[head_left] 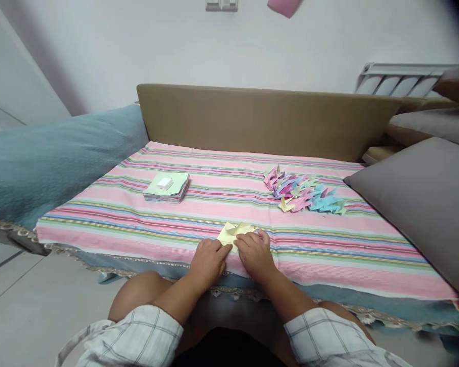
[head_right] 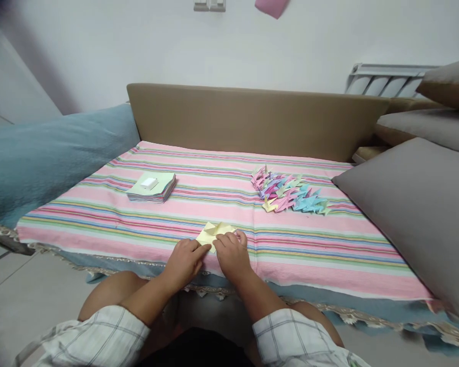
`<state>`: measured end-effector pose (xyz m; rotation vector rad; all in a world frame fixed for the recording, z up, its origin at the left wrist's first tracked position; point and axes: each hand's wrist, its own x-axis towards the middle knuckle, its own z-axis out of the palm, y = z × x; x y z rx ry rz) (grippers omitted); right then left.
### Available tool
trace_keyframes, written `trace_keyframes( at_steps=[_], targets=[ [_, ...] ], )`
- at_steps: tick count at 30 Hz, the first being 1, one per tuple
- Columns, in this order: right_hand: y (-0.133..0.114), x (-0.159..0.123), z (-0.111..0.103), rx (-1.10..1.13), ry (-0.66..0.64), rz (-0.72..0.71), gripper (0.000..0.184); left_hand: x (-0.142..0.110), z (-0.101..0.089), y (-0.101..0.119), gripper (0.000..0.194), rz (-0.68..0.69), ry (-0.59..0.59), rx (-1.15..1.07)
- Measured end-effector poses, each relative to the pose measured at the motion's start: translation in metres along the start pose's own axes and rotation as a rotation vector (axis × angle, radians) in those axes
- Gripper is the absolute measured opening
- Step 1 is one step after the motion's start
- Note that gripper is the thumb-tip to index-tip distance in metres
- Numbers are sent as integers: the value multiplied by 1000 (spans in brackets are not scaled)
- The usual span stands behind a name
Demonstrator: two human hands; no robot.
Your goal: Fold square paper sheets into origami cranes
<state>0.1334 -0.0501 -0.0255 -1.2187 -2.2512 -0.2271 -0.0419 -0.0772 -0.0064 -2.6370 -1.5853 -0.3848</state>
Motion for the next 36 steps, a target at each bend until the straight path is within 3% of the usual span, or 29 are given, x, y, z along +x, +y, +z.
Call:
trace_keyframes(
  at_steps=[6, 12, 23, 26, 30, 36],
  targets=[
    [0, 0, 1, -34, 2, -5, 17, 1, 1, 3, 52, -37, -4, 17],
    [0, 0, -2, 15, 19, -11, 14, 0, -4, 7, 44, -110, 11, 93],
    [1, -1, -2, 13, 0, -14, 15, -6, -14, -8, 36, -251, 22, 84],
    [0, -1, -1, 11, -9, -8, 14, -9, -9, -5, 30, -177, 123, 78],
    [-1, -1, -2, 18, -29, 4, 15, -9, 4, 4, 27, 117, 225, 40],
    [12, -3, -15, 14, -41, 25, 14, -4, 12, 10, 31, 125, 219, 57]
  ],
)
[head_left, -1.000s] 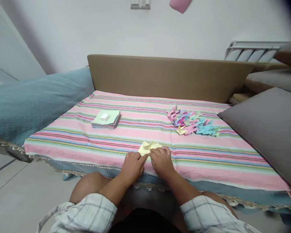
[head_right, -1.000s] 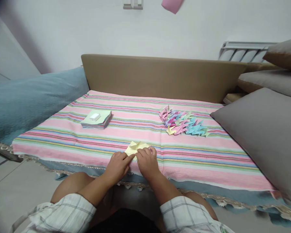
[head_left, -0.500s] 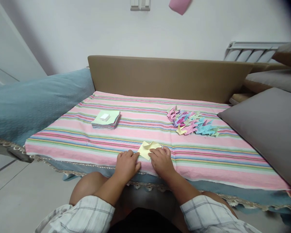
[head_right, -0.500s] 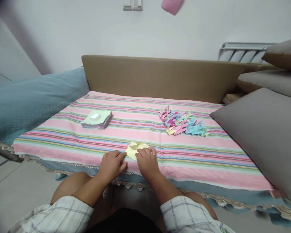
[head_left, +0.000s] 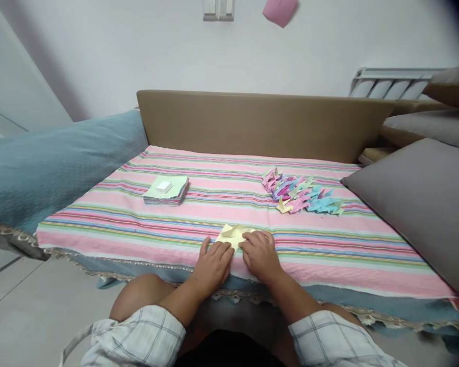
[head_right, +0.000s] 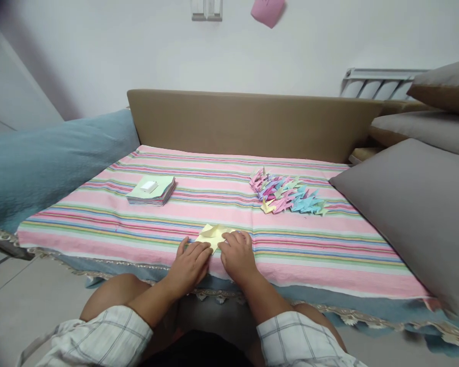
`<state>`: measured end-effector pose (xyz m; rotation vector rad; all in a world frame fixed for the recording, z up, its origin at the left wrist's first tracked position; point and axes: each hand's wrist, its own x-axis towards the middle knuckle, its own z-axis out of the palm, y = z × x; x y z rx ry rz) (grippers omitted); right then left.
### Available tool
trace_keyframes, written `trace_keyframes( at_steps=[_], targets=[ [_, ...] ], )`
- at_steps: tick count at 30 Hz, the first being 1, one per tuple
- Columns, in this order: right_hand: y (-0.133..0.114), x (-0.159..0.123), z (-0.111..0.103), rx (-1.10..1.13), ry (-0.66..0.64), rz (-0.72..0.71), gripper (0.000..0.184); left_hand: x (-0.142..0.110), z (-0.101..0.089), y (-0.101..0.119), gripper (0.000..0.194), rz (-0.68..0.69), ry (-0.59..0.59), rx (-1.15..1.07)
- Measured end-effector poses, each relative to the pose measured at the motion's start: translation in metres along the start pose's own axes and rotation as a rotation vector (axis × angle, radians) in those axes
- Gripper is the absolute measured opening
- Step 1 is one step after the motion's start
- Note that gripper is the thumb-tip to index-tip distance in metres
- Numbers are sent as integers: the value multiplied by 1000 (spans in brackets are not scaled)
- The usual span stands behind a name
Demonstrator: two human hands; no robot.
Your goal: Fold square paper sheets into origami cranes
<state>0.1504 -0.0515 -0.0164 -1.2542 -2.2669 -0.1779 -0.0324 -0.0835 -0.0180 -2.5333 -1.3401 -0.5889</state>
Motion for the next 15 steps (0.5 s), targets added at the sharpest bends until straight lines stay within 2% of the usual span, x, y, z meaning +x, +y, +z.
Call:
trace_keyframes(
  at_steps=[7, 11, 15],
  targets=[
    [7, 1, -8, -20, -42, 80, 16, 5, 1, 8, 57, -71, -66, 39],
    [3, 1, -9, -20, -51, 104, 19, 8, 1, 11, 60, -91, -88, 44],
    [0, -1, -8, -35, -47, 60, 25, 9, 0, 11, 63, -101, -102, 40]
  ],
)
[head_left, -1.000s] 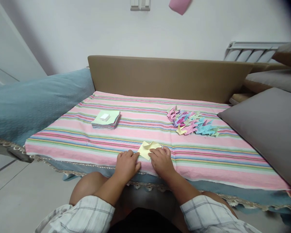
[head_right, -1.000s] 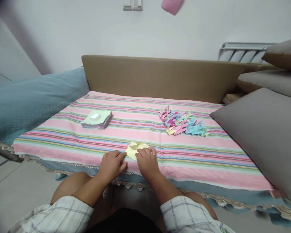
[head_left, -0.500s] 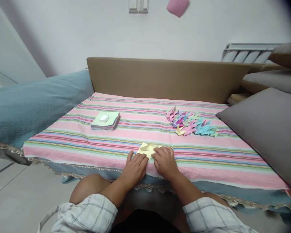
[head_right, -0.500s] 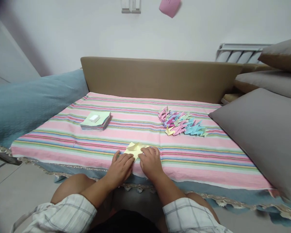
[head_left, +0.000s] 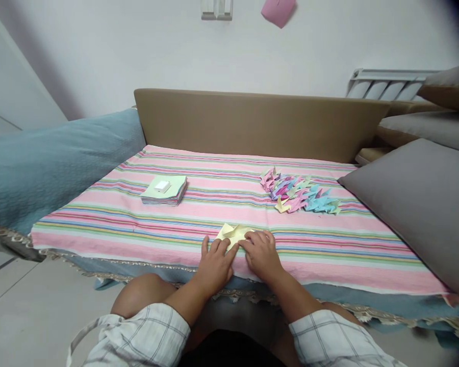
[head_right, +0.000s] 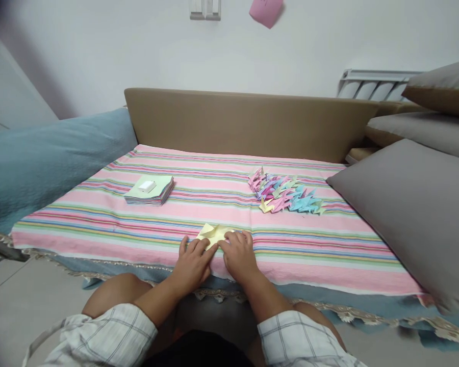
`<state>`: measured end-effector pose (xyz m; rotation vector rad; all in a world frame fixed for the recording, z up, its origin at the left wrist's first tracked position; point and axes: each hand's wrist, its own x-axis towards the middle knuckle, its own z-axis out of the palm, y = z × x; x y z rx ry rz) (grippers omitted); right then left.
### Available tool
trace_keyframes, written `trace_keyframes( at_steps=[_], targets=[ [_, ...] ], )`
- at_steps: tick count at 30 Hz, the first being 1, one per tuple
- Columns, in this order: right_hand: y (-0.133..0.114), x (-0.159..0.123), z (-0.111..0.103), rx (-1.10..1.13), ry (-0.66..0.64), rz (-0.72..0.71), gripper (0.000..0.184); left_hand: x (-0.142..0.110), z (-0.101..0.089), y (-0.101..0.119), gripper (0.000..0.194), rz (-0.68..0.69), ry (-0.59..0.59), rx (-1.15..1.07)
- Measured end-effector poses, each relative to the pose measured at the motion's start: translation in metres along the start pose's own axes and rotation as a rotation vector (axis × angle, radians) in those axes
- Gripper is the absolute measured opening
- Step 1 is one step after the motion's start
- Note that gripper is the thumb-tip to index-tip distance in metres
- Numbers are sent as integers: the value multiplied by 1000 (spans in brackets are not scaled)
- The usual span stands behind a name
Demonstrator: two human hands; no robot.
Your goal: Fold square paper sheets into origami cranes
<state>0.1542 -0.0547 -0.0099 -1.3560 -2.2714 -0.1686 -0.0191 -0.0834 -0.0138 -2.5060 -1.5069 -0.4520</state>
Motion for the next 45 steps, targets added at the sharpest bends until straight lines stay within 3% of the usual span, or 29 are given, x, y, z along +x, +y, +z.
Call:
trace_keyframes(
  at_steps=[6, 11, 20, 26, 32, 40, 45],
  targets=[
    [1, 1, -1, -27, 7, 49, 18, 0, 1, 0, 60, -11, -4, -19],
    [1, 0, 1, -41, 17, 15, 28, 0, 2, 1, 60, -17, 13, -13],
    [9, 1, -3, -2, 19, 114, 27, -2, 3, 0, 60, -9, 34, -11],
    [22, 5, 6, 235, 59, 315, 31, -3, 7, -1, 62, -13, 39, -15],
    [28, 16, 13, 452, 54, 408, 21, -3, 6, -1, 61, -18, 15, -43],
    [31, 29, 9, 478, -114, 510, 17, -4, 8, -4, 61, -36, 23, -86],
    [28, 30, 5, 439, -153, 519, 16, -3, 8, -4, 62, -39, 11, -85]
  ],
)
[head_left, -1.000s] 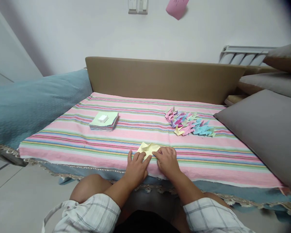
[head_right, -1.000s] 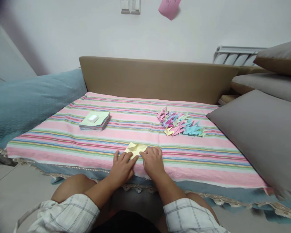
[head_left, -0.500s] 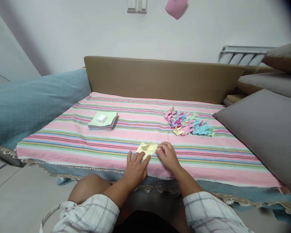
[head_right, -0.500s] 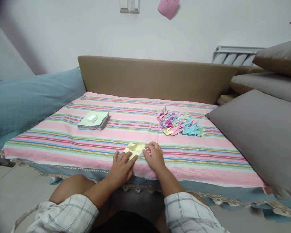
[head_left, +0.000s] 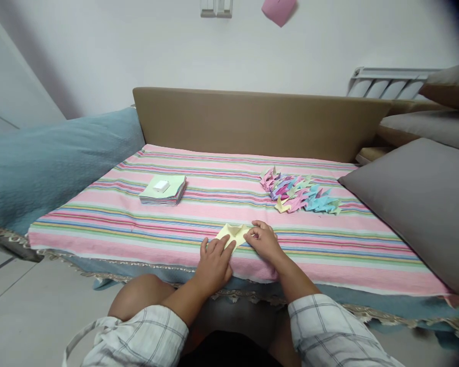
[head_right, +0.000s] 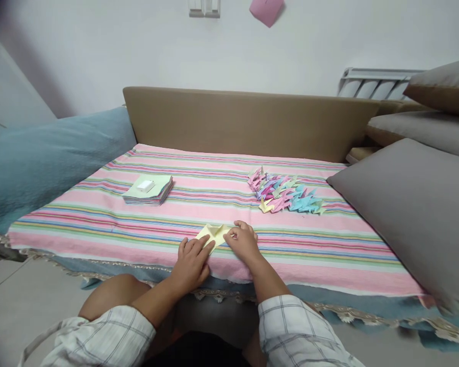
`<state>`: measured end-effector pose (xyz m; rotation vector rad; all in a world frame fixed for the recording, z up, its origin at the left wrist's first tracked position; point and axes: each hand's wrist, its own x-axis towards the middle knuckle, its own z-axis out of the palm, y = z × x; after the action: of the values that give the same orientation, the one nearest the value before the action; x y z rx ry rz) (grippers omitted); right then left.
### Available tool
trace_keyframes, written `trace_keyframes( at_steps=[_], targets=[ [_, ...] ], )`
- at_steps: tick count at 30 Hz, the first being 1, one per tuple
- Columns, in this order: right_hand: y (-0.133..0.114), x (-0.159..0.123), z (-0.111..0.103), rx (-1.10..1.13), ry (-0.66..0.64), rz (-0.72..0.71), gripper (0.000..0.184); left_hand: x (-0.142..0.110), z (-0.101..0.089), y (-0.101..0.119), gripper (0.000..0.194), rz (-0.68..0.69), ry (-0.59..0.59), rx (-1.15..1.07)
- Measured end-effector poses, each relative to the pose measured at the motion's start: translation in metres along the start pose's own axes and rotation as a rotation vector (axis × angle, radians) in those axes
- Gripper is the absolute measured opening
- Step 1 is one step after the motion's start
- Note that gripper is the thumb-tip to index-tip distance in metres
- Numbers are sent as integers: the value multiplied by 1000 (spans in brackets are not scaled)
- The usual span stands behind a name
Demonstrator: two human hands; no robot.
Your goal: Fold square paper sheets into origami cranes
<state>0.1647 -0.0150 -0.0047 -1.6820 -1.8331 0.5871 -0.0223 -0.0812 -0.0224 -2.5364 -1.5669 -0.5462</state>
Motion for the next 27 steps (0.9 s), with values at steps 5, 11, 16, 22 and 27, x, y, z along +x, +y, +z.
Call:
trace_keyframes(
  at_steps=[5, 11, 16, 22, 27],
  targets=[
    [-2, -1, 4, -14, 33, 1, 22, 0, 0, 0, 62, -3, -8, 7],
    [2, 2, 10, -21, 43, -3, 19, -1, -1, 0, 63, 4, -9, -4],
    [5, 3, 9, -18, 36, -9, 16, -1, -1, -1, 63, 1, -8, -17],
    [3, 2, 5, 15, -2, 16, 14, -1, -2, 0, 61, 1, -5, -12],
    [4, 2, 6, 5, 6, 7, 14, 0, 0, 2, 68, -25, -8, 17]
  ],
)
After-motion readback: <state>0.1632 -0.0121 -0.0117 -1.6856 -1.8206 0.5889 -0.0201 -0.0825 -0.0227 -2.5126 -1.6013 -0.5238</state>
